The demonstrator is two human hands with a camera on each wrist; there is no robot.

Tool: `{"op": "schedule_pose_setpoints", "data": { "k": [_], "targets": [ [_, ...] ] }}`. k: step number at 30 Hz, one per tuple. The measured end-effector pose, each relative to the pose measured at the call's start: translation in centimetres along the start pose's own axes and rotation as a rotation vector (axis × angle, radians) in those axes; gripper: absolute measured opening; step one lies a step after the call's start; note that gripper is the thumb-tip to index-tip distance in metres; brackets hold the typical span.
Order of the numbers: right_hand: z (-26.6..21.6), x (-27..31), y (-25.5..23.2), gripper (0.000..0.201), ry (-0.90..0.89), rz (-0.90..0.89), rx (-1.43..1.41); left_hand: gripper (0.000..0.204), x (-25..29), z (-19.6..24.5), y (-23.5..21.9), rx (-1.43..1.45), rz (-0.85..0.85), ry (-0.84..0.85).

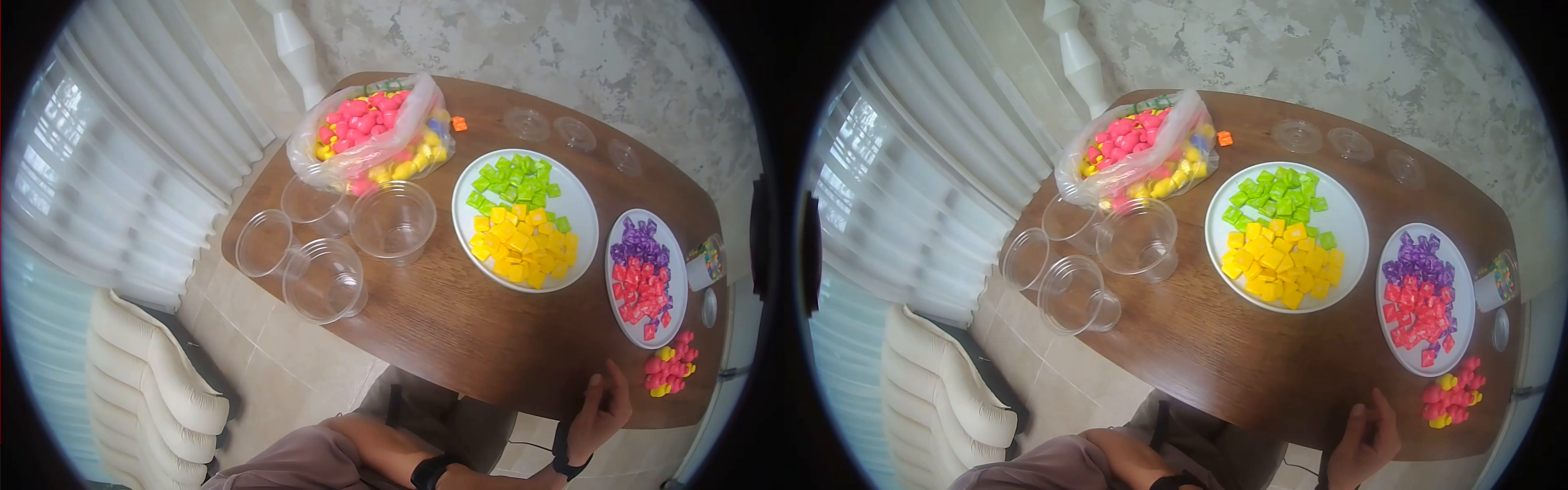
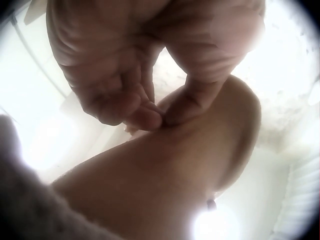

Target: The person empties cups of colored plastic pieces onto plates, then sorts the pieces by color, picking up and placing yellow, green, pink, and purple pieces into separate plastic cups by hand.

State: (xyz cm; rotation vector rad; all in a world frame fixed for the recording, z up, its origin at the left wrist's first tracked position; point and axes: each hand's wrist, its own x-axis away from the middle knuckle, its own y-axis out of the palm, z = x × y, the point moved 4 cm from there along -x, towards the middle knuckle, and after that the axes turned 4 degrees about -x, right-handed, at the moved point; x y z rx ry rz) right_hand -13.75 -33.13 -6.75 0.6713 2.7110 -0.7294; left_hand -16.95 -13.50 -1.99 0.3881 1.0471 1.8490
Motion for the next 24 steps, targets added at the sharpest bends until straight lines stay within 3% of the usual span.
{"op": "schedule_pose_setpoints", "data": {
  "k": [3, 7, 24],
  "targets": [
    [0.17, 0.01, 0.04, 0.023, 0.037, 0.003, -0.01, 0.023, 0.56, 0.34, 0.25, -0.012, 0.005, 0.015],
    [0.7, -0.13, 0.19, 0.022, -0.045, -0.008, 0.011, 0.022, 0.88, 0.94, 0.67, -0.027, -0.007, 0.037],
    [0.56, -0.04, 0.24, 0.023, 0.067, 0.008, -0.021, 0.021, 0.39, 0.82, 0.82, 0.04, -0.05, 0.045]
  ]
}}
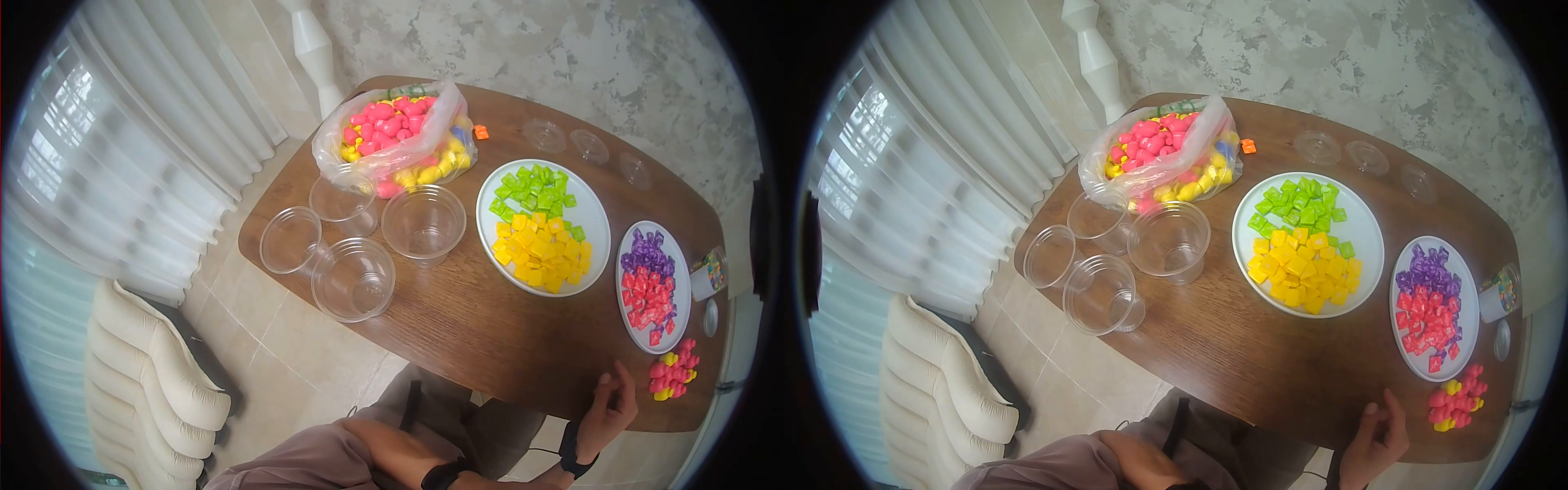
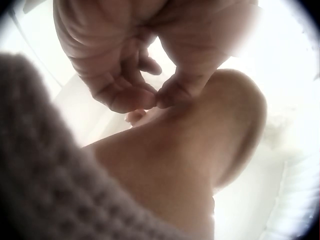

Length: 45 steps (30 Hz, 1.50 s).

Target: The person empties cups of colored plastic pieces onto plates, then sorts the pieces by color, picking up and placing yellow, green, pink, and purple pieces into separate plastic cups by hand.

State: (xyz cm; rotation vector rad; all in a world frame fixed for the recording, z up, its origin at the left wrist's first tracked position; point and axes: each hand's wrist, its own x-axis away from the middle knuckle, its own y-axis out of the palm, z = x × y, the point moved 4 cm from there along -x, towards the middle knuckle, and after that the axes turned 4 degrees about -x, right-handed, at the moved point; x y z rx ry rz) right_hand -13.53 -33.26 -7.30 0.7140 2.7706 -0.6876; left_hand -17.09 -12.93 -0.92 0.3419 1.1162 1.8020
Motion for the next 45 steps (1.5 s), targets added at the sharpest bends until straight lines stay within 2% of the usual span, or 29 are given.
{"op": "schedule_pose_setpoints", "data": {
  "k": [22, 24, 30, 34, 36, 40, 45],
  "targets": [
    [1.2, -0.2, -0.1, 0.026, -0.024, -0.026, 0.016, 0.019, 0.1, 0.6, 0.6, 0.032, -0.023, 0.047],
    [1.4, -0.2, -0.2, 0.025, -0.078, -0.025, 0.038, 0.019, 0.1, 0.5, 0.6, 0.04, -0.026, 0.046],
    [0.8, -0.1, -0.1, 0.024, 0.0, -0.032, 0.03, 0.019, -0.4, 0.7, 0.7, 0.046, -0.052, 0.048],
    [0.8, -0.2, 0.0, 0.023, -0.039, -0.028, 0.038, 0.019, -0.4, 0.9, 0.6, 0.057, -0.058, 0.062],
    [0.7, -0.1, 0.0, 0.023, 0.027, -0.009, 0.029, 0.019, -0.3, 1.0, 0.6, 0.062, -0.056, 0.065],
    [0.3, -0.2, 0.1, 0.024, 0.046, 0.0, 0.023, 0.019, -0.3, 1.1, 0.5, 0.077, -0.06, 0.07],
    [1.3, -0.2, -0.1, 0.024, -0.033, -0.028, 0.034, 0.018, -0.3, 1.1, 0.6, 0.097, -0.069, 0.075]
  ]
}}
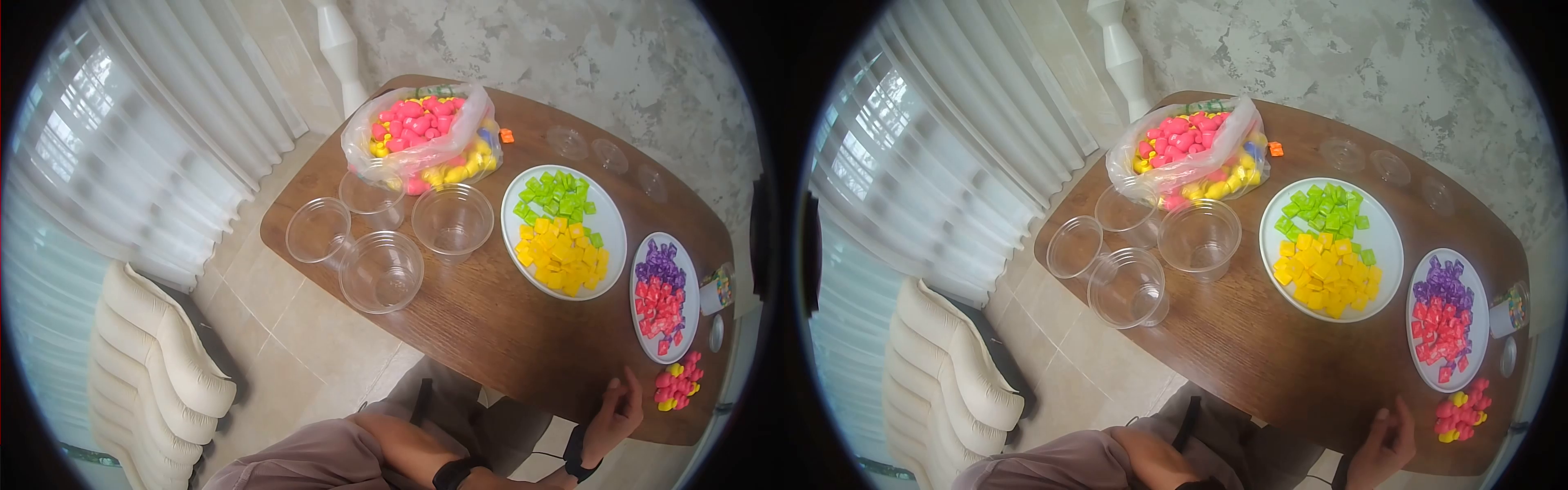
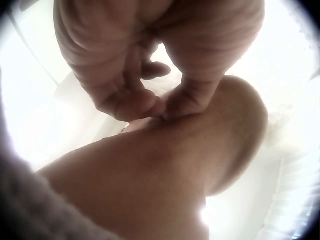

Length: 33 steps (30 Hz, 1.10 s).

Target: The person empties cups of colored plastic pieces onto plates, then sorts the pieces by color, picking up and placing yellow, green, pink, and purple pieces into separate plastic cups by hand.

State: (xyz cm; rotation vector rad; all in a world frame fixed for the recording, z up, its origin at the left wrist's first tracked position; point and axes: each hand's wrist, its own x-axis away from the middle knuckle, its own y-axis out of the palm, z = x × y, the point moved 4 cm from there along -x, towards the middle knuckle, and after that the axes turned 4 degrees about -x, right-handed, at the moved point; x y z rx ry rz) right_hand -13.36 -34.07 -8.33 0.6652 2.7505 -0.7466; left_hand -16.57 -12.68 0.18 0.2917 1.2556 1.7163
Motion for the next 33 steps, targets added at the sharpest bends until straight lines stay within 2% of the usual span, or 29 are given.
{"op": "schedule_pose_setpoints", "data": {
  "k": [7, 12, 15, 24, 33],
  "targets": [
    [-0.4, 0.1, 0.0, 0.024, 0.043, -0.006, 0.026, 0.018, -0.1, 0.0, -0.1, 0.029, -0.009, 0.002],
    [-0.1, 0.0, -0.2, 0.025, -0.011, -0.013, 0.059, 0.018, -0.5, 0.4, -0.2, 0.037, -0.028, 0.004],
    [-0.4, 0.0, 0.1, 0.025, 0.027, 0.026, -0.04, 0.018, -0.5, 0.6, -0.4, 0.047, -0.026, 0.006],
    [-0.6, -0.1, 0.0, 0.026, -0.02, 0.026, 0.005, 0.018, -0.7, 1.0, -0.3, 0.086, -0.045, 0.01],
    [-1.0, 0.0, 0.0, 0.027, 0.021, 0.021, 0.033, 0.018, -0.7, 1.5, 0.2, 0.119, -0.06, 0.019]
  ]
}}
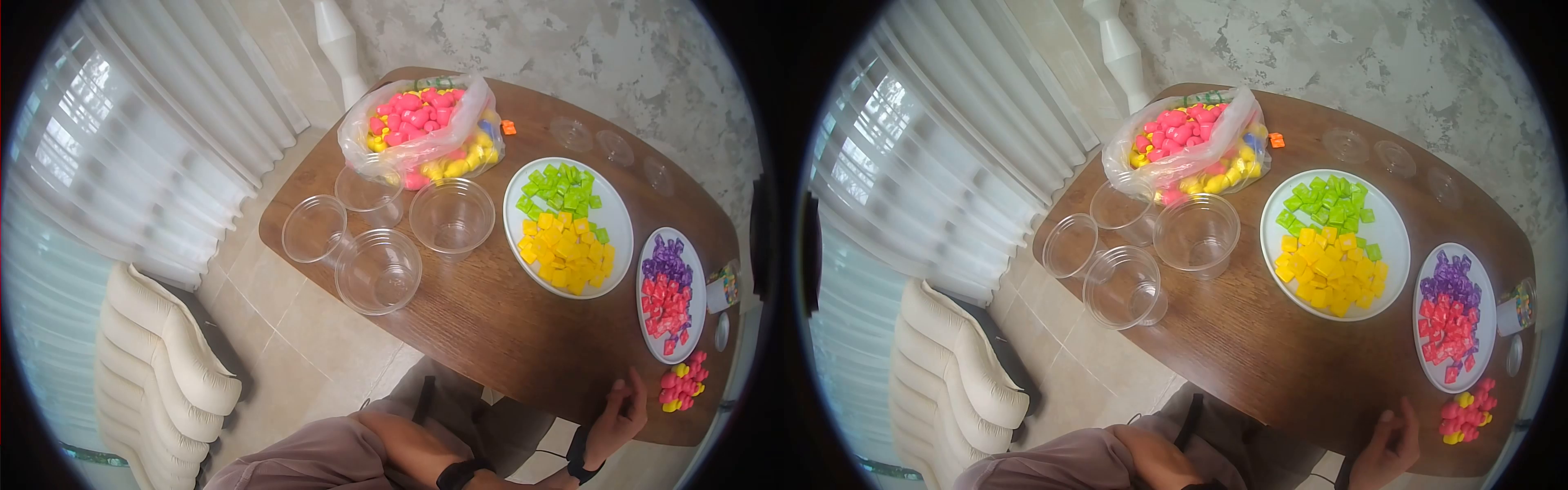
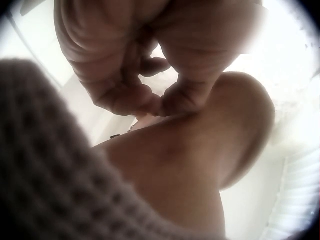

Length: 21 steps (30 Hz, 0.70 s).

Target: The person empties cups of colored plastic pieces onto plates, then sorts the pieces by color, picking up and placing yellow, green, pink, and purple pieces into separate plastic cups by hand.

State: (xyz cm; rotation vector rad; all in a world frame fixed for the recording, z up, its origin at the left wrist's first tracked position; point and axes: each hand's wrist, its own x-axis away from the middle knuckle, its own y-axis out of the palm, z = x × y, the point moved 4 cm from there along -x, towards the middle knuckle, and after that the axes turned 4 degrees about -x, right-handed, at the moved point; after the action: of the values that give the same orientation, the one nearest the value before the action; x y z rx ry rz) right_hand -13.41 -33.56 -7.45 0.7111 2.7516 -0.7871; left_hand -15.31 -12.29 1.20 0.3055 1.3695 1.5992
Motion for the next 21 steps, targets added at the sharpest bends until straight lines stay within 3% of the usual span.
{"op": "schedule_pose_setpoints", "data": {
  "k": [9, 11, 12, 13, 15, 16, 21],
  "targets": [
    [-0.7, 0.0, -0.1, 0.026, -0.021, -0.011, -0.002, 0.019, -0.3, -1.1, 1.4, 0.091, -0.013, 0.02],
    [-0.8, 0.2, -0.2, 0.026, -0.004, -0.005, 0.024, 0.032, 1.7, 1.0, 0.0, -0.122, 0.118, 0.109],
    [-0.9, 0.1, 0.0, 0.026, -0.01, 0.023, 0.015, 0.052, 2.8, 2.5, -0.3, -0.155, 0.135, 0.185],
    [-0.9, 0.0, 0.1, 0.026, -0.002, 0.009, 0.02, 0.037, 3.7, 4.7, 0.1, -0.241, 0.233, 0.296],
    [-1.1, 0.1, 0.0, 0.027, 0.0, 0.015, 0.03, 0.04, 6.7, 7.3, -0.7, -0.304, 0.307, 0.453],
    [-1.0, 0.1, 0.2, 0.027, 0.004, -0.003, 0.024, 0.04, 8.1, 8.7, -0.4, -0.401, 0.435, 0.454],
    [-0.9, 0.0, 0.2, 0.027, -0.023, 0.012, 0.032, 0.038, 12.9, 9.8, -2.5, -0.401, 0.588, 0.407]
  ]
}}
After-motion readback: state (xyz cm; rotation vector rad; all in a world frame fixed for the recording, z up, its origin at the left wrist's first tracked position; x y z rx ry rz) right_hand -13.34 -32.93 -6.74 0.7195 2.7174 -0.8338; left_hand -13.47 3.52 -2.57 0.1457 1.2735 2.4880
